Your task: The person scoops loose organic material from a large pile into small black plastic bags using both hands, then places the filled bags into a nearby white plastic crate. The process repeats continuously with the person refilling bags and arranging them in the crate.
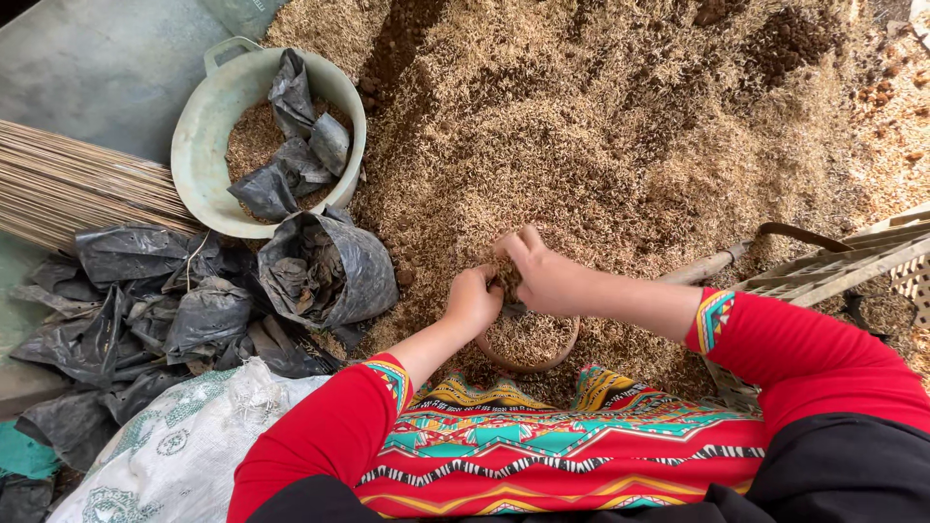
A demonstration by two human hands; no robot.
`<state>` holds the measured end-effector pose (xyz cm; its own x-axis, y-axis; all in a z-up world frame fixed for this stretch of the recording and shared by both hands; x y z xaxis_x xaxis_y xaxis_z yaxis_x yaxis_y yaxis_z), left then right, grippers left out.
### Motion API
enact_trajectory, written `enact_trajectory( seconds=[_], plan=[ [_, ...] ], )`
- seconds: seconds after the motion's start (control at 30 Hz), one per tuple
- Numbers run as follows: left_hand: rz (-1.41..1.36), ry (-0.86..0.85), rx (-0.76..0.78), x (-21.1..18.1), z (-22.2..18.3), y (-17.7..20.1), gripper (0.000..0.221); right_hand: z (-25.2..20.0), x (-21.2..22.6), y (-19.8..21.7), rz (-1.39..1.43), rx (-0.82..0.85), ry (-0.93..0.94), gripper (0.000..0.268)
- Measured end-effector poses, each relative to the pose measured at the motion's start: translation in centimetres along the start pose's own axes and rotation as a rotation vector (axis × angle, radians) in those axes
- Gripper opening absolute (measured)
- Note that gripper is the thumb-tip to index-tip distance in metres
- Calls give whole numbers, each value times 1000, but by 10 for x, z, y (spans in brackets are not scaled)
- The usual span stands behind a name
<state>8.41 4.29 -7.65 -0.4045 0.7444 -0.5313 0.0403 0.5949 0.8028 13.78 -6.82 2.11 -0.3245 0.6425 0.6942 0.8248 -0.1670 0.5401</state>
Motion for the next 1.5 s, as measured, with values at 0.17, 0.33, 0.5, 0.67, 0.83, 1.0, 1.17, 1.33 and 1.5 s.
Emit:
enact_trajectory(
  seconds=[0.17, 0.33, 0.5, 0.67, 0.83, 1.0, 1.17, 1.33, 1.5],
  plan=[
    [-190, -281, -189, -32, -16, 26, 42, 3, -6, -31, -497, 136, 417, 32],
    [-6, -219, -98, -44, -24, 37, 42, 62, -81, 58, 84, -79, 9, 32],
    [57, -262, -96, -47, -25, 41, 31, 73, -164, 65, 72, -109, -493, 53],
    [15, -378, -203, -54, -20, 41, 30, 124, -151, 15, 98, -106, -350, 87],
    [20, -356, -174, -56, -18, 38, 32, 154, -129, -15, -133, -73, -86, 71],
    [21, -369, -195, -56, -21, 43, 33, 133, -135, 8, 208, 71, -184, 44],
    [-91, -340, -200, -49, -20, 46, 33, 70, -71, 44, 491, 110, -112, 45],
    [-146, -174, -72, -37, -12, 37, 31, 22, 4, 33, 192, 36, 156, 41],
    [-67, -225, -104, -37, -9, 38, 24, -17, 23, 10, 6, -105, 453, 42]
  ],
)
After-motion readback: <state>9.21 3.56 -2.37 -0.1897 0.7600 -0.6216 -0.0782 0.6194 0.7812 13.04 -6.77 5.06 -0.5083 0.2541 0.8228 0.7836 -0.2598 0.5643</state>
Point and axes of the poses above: each hand's wrist, its own z-axis towards the middle knuckle, its own y-axis out of the back of the hand, x = y × z, the point moved 9 cm from there along z, towards the middle knuckle, and after that the axes turned 14 degrees about z, right-handed, at the moved point
